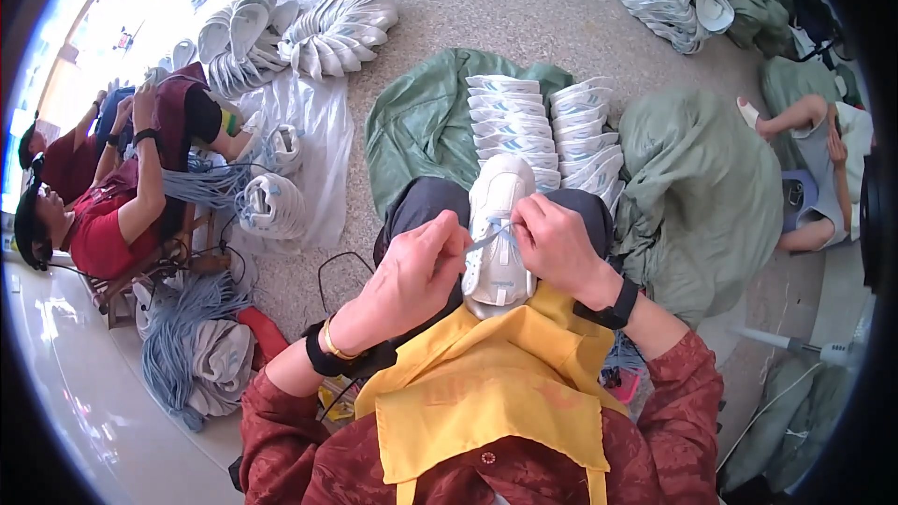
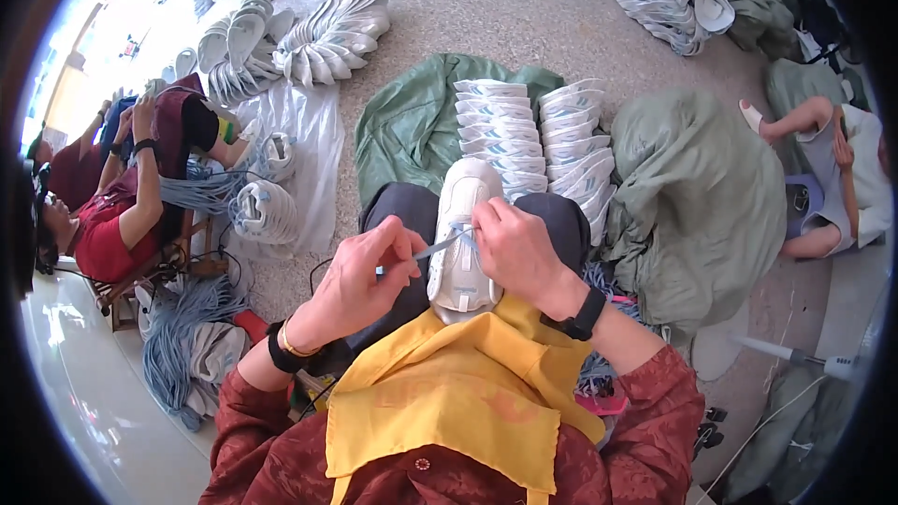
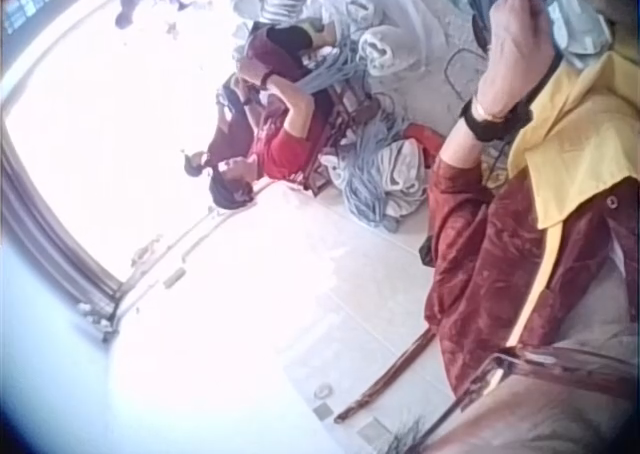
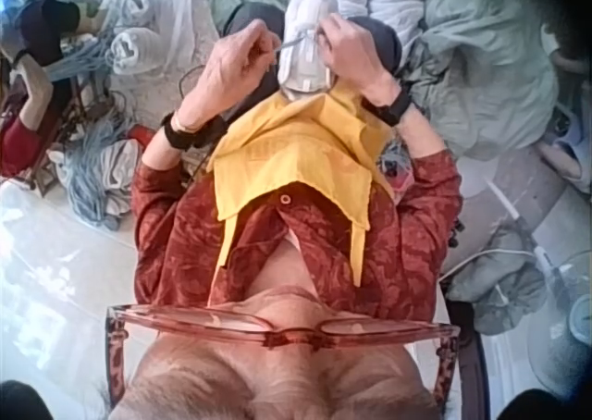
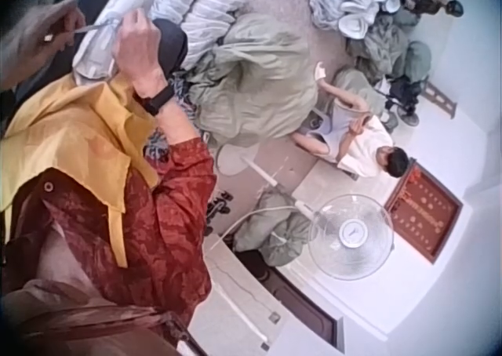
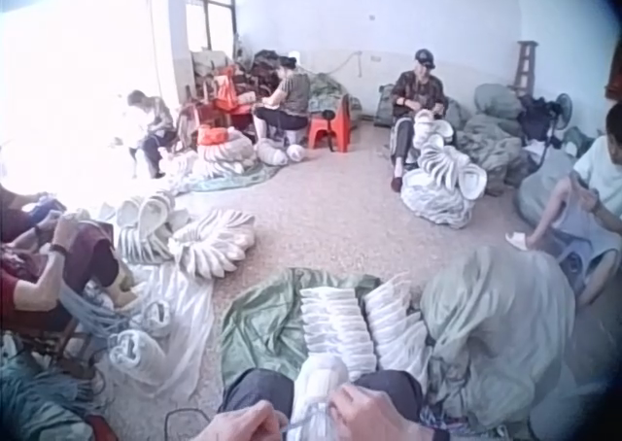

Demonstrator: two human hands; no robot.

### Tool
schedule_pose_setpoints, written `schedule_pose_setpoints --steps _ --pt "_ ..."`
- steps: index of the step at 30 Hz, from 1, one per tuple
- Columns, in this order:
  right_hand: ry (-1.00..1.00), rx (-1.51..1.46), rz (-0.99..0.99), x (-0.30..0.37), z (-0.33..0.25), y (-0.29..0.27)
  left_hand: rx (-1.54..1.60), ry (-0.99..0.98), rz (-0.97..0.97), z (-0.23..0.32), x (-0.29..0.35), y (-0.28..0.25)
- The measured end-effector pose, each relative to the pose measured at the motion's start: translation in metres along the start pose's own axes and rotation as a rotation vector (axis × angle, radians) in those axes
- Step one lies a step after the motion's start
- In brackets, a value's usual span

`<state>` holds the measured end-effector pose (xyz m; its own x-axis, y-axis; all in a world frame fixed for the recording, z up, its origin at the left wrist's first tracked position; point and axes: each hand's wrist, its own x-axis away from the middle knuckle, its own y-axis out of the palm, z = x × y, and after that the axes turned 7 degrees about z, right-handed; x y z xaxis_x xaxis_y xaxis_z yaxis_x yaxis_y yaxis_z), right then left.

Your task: Lacing a white sneaker with a long blue shoelace while sitting in a workshop area.

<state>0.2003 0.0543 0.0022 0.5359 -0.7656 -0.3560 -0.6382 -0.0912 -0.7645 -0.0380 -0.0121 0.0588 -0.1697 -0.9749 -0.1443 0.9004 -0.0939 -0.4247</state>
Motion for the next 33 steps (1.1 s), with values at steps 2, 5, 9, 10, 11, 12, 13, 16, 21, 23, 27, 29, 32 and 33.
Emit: schedule_pose_setpoints --steps 2,5,9,10,11,12,13,16,21,23,27,29,32,33 --pt "0.023 -0.021 0.033 0.001 0.0 0.0 0.055 -0.085 -0.017 -0.007 0.005 0.003" --pt "0.001 0.001 0.051 0.002 -0.001 0.0 0.08 -0.18 -0.028 -0.01 0.01 0.006" --pt "0.022 -0.01 0.036 0.004 -0.004 -0.003 -0.066 -0.108 -0.001 -0.012 0.013 0.008" --pt "0.04 -0.025 0.031 0.005 -0.005 -0.005 -0.066 -0.108 0.001 -0.014 0.014 0.008" --pt "0.057 -0.041 0.026 0.008 -0.006 -0.006 -0.115 -0.043 -0.004 -0.016 0.015 0.008" --pt "0.056 -0.041 0.025 0.011 -0.006 -0.007 -0.164 0.023 -0.009 -0.017 0.016 0.008" --pt "0.04 -0.075 0.024 0.016 -0.006 -0.009 -0.164 0.023 -0.008 -0.019 0.018 0.009" --pt "0.063 -0.132 -0.004 0.025 -0.012 -0.017 -0.191 0.084 -0.013 -0.021 0.021 0.01" --pt "0.227 -0.184 -0.067 0.039 -0.026 -0.029 -0.28 0.094 -0.006 -0.025 0.025 0.013" --pt "0.154 -0.129 -0.042 0.042 -0.028 -0.032 -0.341 0.086 -0.001 -0.03 0.026 0.014" --pt "0.083 -0.105 0.037 0.049 -0.02 -0.033 -0.499 0.131 0.106 -0.029 0.023 0.008" --pt "0.079 0.069 0.03 0.05 -0.015 -0.041 -0.553 0.132 0.108 -0.027 0.022 0.002" --pt "0.092 0.079 0.102 0.055 -0.009 -0.049 -0.641 0.106 0.042 -0.033 0.029 -0.01" --pt "0.106 0.079 0.117 0.058 -0.008 -0.053 -0.645 0.104 0.044 -0.035 0.033 -0.015"
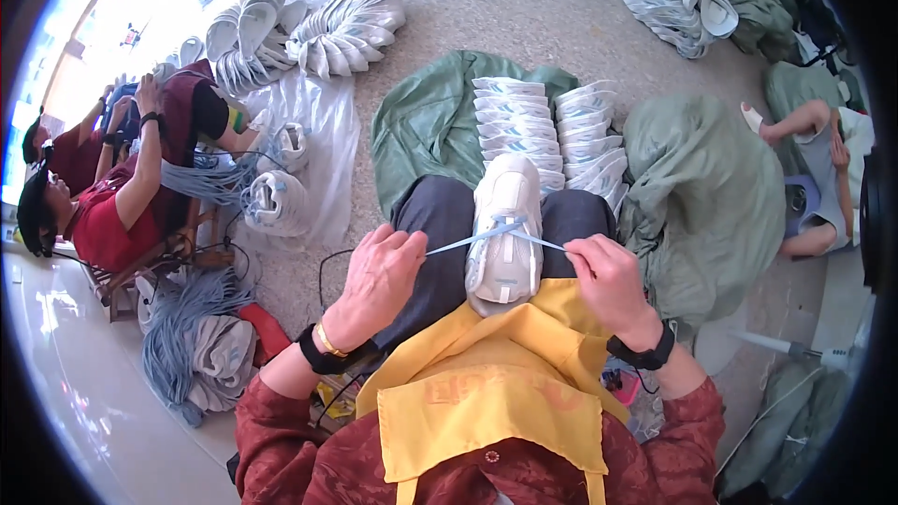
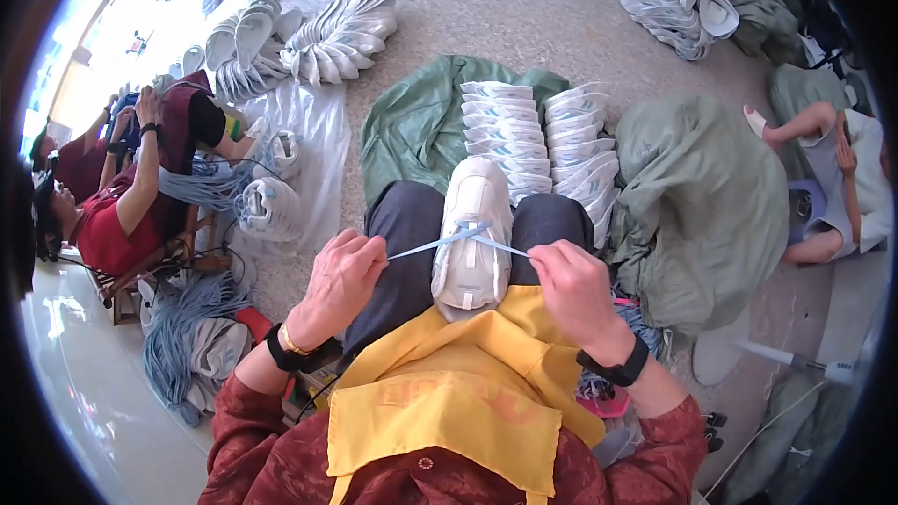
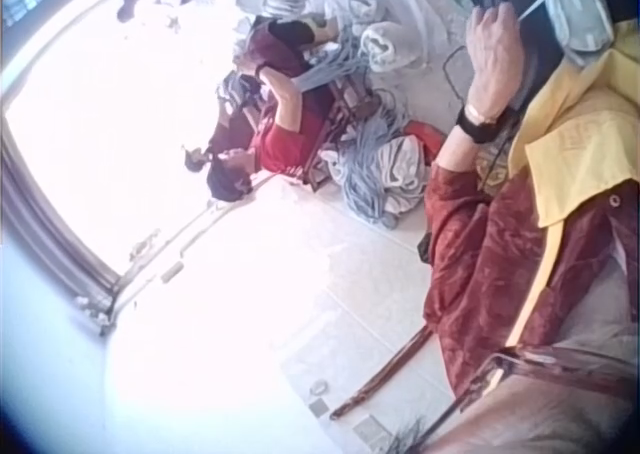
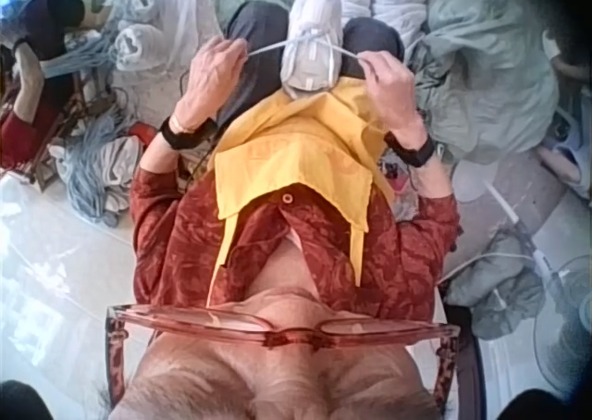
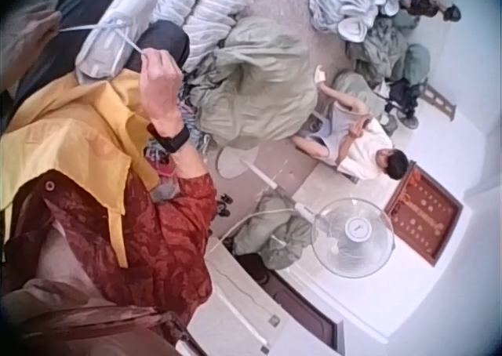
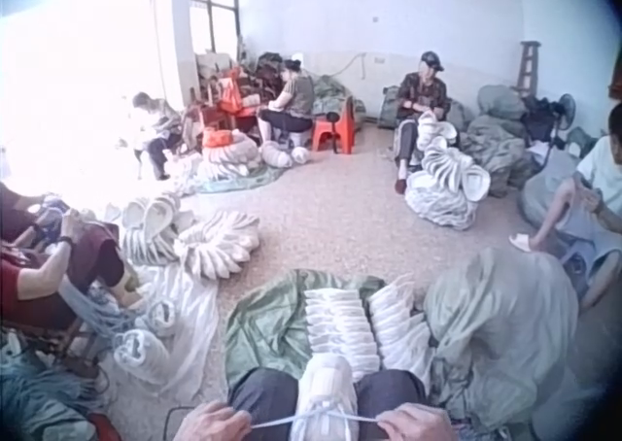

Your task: Lacing a white sneaker with a long blue shoelace while sitting in a workshop area.

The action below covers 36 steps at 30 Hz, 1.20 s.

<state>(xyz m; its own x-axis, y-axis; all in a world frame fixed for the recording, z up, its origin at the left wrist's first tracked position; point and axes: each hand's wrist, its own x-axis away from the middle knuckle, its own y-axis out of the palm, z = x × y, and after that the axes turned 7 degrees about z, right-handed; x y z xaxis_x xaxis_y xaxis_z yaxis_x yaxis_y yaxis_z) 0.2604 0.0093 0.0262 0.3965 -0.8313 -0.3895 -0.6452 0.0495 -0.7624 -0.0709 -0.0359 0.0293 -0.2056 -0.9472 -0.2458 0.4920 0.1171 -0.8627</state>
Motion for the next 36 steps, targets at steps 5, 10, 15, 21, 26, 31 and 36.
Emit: schedule_pose_setpoints --steps 5,10,15,21,26,31,36 --pt "0.108 0.03 0.043 0.015 0.016 -0.029 -0.019 -0.117 0.009 -0.022 0.019 -0.018" --pt "0.158 0.162 0.086 0.042 0.053 -0.064 -0.181 -0.228 0.111 -0.057 0.041 -0.04" --pt "0.249 0.271 0.157 0.076 0.106 -0.101 -0.245 -0.353 0.211 -0.112 0.072 -0.079" --pt "0.568 0.301 0.179 0.135 0.193 -0.149 -0.25 -0.609 0.3 -0.174 0.122 -0.121" --pt "0.655 0.303 0.184 0.161 0.236 -0.19 -0.316 -0.806 0.38 -0.227 0.164 -0.16" --pt "0.66 0.438 0.188 0.193 0.279 -0.237 -0.276 -0.896 0.389 -0.28 0.202 -0.193" --pt "0.713 0.44 0.245 0.217 0.307 -0.255 -0.088 -0.94 0.402 -0.308 0.225 -0.224"
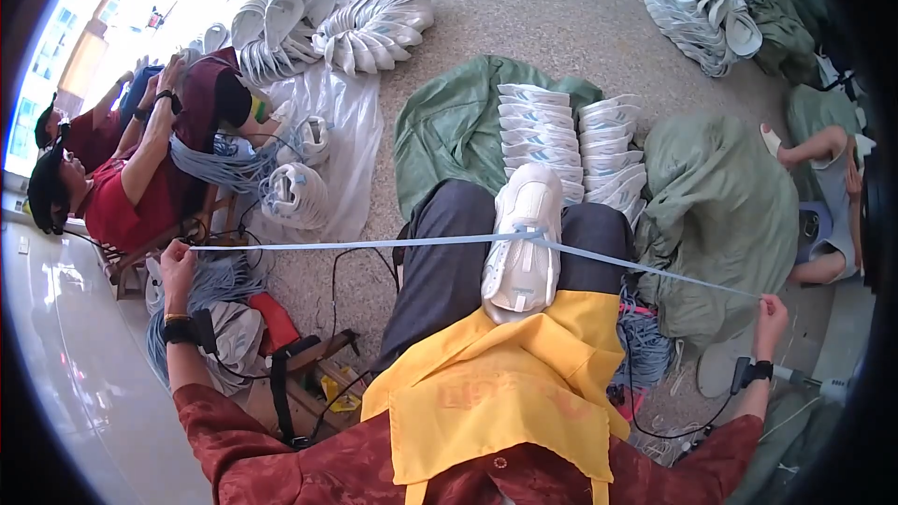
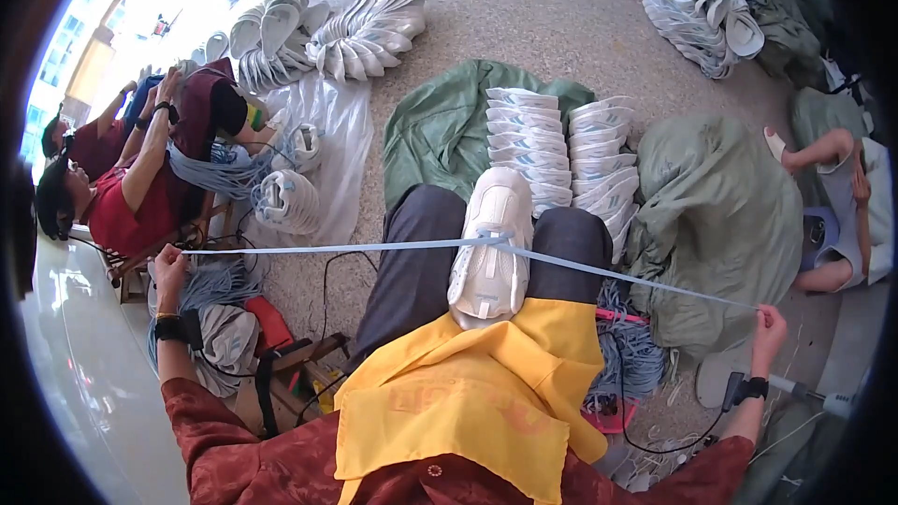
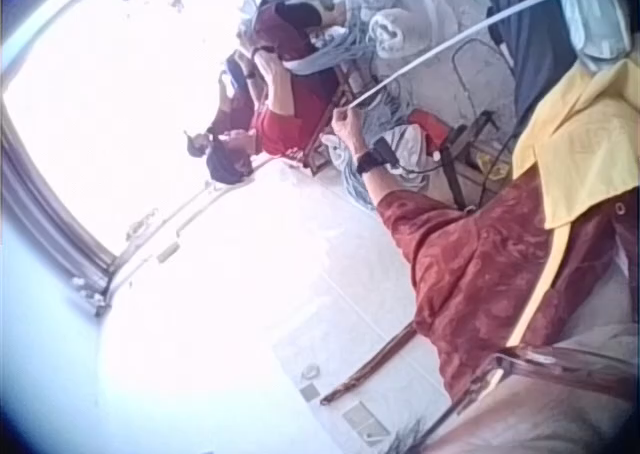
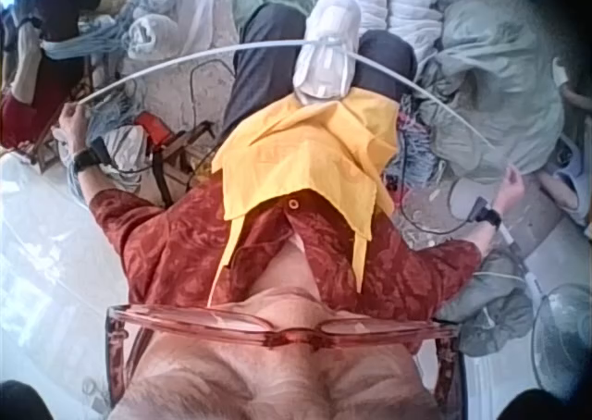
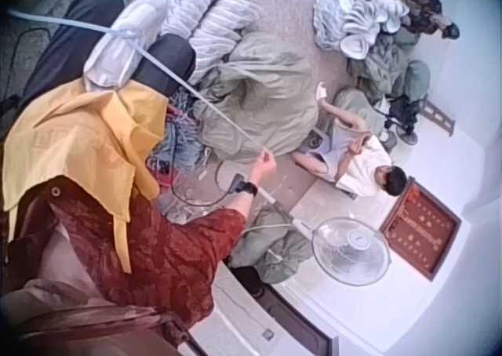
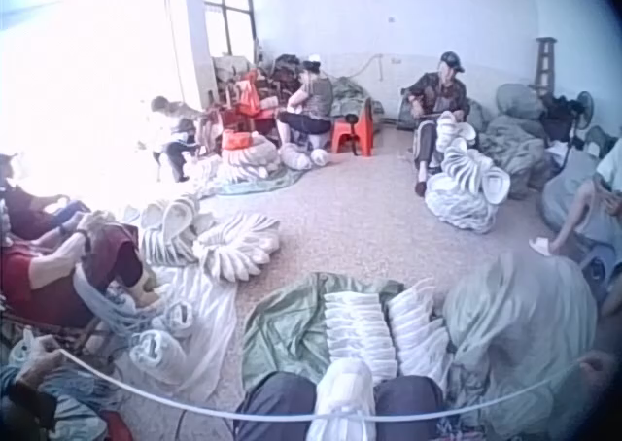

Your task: Lacing a white sneaker with a long blue shoelace while sitting in a workshop area.

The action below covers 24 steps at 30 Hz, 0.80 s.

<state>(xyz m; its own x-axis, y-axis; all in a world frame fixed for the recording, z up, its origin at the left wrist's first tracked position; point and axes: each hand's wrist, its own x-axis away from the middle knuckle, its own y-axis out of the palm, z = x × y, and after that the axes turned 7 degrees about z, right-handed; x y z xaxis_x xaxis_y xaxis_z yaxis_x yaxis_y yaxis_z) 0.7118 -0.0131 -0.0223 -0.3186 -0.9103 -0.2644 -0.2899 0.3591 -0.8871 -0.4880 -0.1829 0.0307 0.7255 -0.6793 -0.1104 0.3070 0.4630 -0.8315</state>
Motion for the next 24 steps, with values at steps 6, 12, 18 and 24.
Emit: schedule_pose_setpoints --steps 6,12,18,24 --pt "0.155 -0.037 -0.038 -0.014 0.031 -0.008 -0.061 -0.128 0.019 -0.012 -0.006 -0.019" --pt "0.422 -0.173 0.045 -0.019 0.099 -0.029 0.021 -0.157 0.041 -0.016 -0.026 -0.015" --pt "0.494 -0.173 0.052 -0.017 0.121 -0.031 -0.035 -0.147 0.112 -0.005 -0.032 -0.029" --pt "0.551 -0.168 0.099 -0.005 0.14 -0.026 -0.183 -0.03 0.127 0.011 -0.037 -0.033"
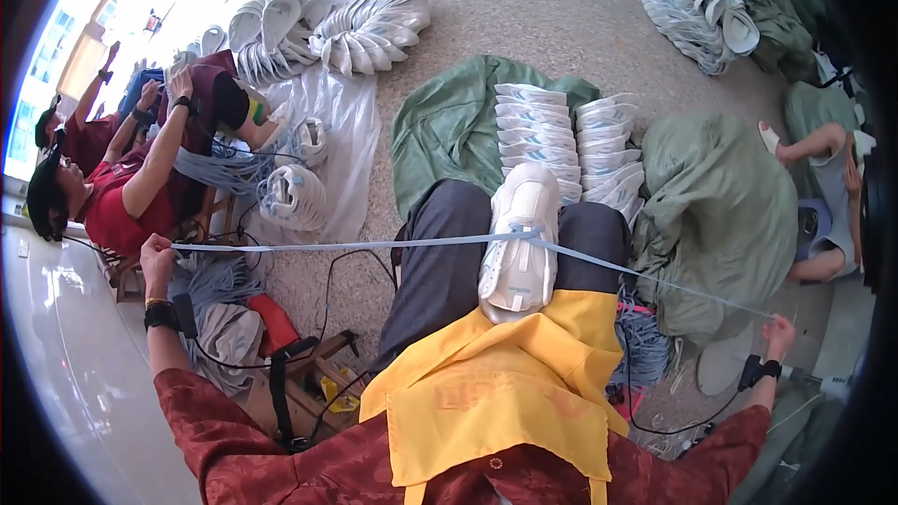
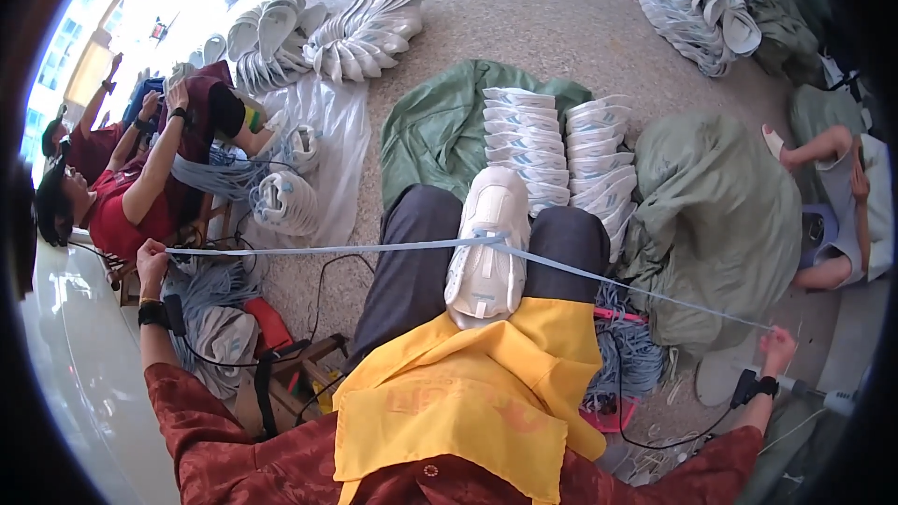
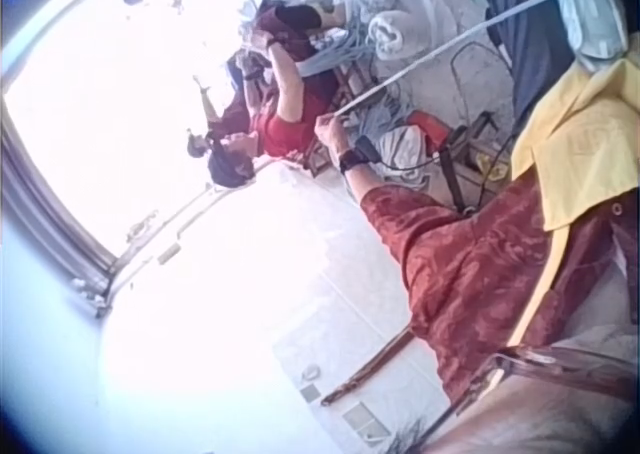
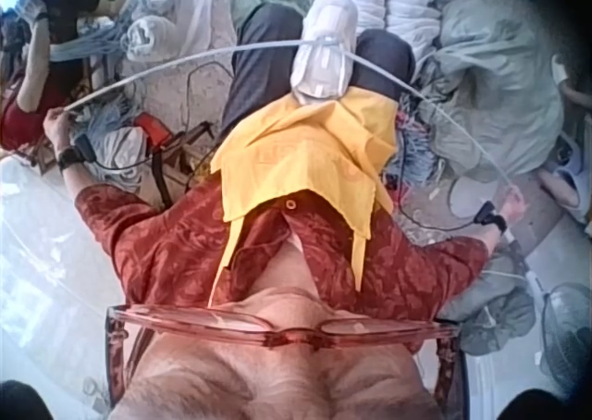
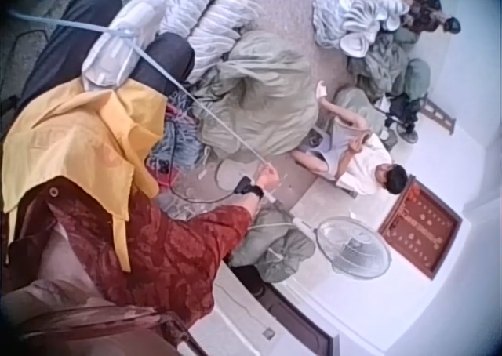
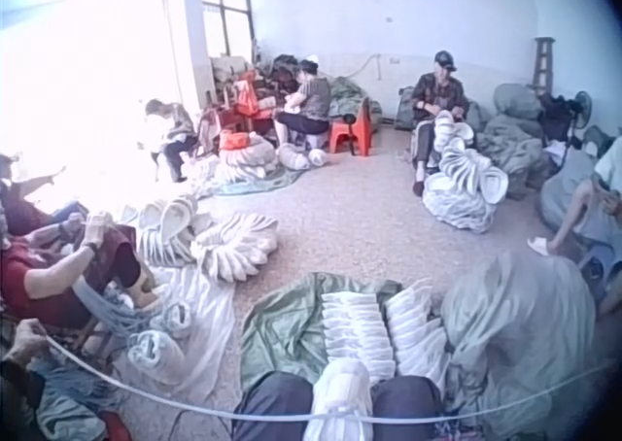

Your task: Lacing a white sneaker with a long blue shoelace while sitting in a workshop area.

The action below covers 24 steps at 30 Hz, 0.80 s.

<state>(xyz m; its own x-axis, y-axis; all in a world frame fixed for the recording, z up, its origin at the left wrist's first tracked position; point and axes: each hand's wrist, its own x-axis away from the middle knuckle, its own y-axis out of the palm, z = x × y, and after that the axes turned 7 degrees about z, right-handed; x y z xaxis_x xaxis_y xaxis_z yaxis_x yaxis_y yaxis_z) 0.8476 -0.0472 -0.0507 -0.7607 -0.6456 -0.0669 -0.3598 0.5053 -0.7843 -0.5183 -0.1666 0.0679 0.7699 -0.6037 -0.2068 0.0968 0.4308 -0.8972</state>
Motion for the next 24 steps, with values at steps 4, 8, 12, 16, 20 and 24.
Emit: schedule_pose_setpoints --steps 4,8,12,16,20,24 --pt "-0.078 0.216 0.103 -0.01 0.016 -0.01 0.003 0.049 0.022 0.02 0.01 0.014" --pt "0.004 0.252 0.138 0.01 0.048 0.007 -0.006 0.109 -0.029 0.09 0.01 0.021" --pt "0.109 -0.022 0.116 -0.005 0.035 0.017 0.068 0.19 -0.068 0.13 0.007 0.034" --pt "0.198 -0.321 -0.234 -0.009 0.004 0.045 0.165 0.445 0.012 0.212 0.0 0.015" --pt "0.244 -0.594 -0.043 -0.002 -0.044 0.04 0.499 0.341 0.246 0.229 -0.013 -0.006" --pt "0.319 -0.842 -0.549 0.071 -0.056 0.069 0.376 0.215 -0.536 0.227 0.049 0.066"
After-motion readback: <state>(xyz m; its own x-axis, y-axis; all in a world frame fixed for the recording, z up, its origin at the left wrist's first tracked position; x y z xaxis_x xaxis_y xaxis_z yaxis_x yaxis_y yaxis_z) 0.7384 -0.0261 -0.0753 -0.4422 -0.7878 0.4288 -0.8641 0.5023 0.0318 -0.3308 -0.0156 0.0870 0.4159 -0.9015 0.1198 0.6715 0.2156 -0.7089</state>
